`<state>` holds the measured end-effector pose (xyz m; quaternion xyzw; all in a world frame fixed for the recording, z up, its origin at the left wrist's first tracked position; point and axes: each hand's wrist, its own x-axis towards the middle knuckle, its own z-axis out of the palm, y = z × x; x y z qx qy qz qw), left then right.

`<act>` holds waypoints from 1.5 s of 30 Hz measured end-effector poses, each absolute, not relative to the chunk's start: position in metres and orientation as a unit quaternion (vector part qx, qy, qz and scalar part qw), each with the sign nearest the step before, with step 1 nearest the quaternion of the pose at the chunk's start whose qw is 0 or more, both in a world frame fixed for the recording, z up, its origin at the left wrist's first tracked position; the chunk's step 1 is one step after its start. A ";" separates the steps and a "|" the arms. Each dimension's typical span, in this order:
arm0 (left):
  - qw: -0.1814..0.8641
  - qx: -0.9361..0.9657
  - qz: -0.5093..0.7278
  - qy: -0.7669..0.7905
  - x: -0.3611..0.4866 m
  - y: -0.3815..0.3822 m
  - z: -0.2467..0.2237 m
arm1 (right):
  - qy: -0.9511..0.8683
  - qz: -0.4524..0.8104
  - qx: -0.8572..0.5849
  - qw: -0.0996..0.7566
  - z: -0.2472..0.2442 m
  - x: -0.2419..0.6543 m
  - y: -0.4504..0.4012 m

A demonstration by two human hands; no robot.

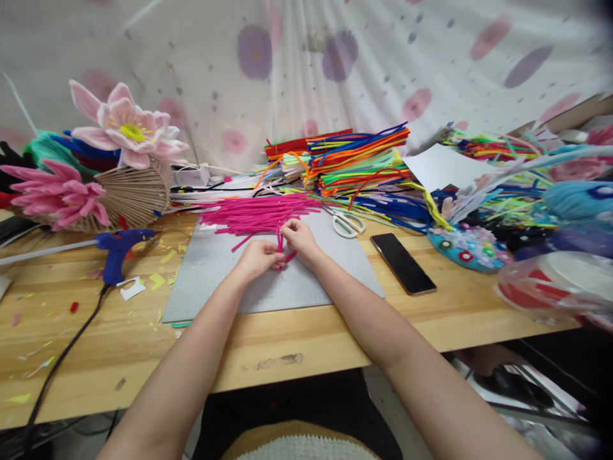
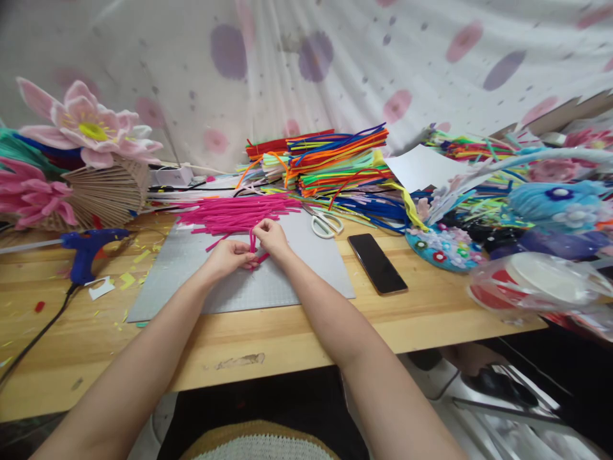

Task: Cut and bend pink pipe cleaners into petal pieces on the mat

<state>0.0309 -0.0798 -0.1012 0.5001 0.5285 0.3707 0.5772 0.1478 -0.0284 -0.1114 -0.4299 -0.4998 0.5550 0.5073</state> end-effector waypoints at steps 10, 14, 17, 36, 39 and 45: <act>0.676 0.479 0.354 0.433 0.011 -0.080 -0.101 | -0.443 0.798 -0.246 0.325 -0.102 0.165 -0.030; 0.690 0.472 0.335 0.434 0.013 -0.081 -0.100 | -0.439 0.807 -0.239 0.314 -0.105 0.163 -0.030; 0.694 0.462 0.333 0.439 0.015 -0.083 -0.096 | -0.427 0.805 -0.236 0.336 -0.108 0.162 -0.029; 0.670 0.489 0.329 0.452 0.017 -0.085 -0.092 | -0.386 0.783 -0.281 0.399 -0.092 0.155 -0.037; 0.668 0.486 0.339 0.450 0.017 -0.086 -0.091 | -0.383 0.774 -0.287 0.414 -0.093 0.152 -0.037; 0.717 0.433 0.355 0.414 0.012 -0.085 -0.094 | -0.376 0.804 -0.245 0.390 -0.095 0.153 -0.036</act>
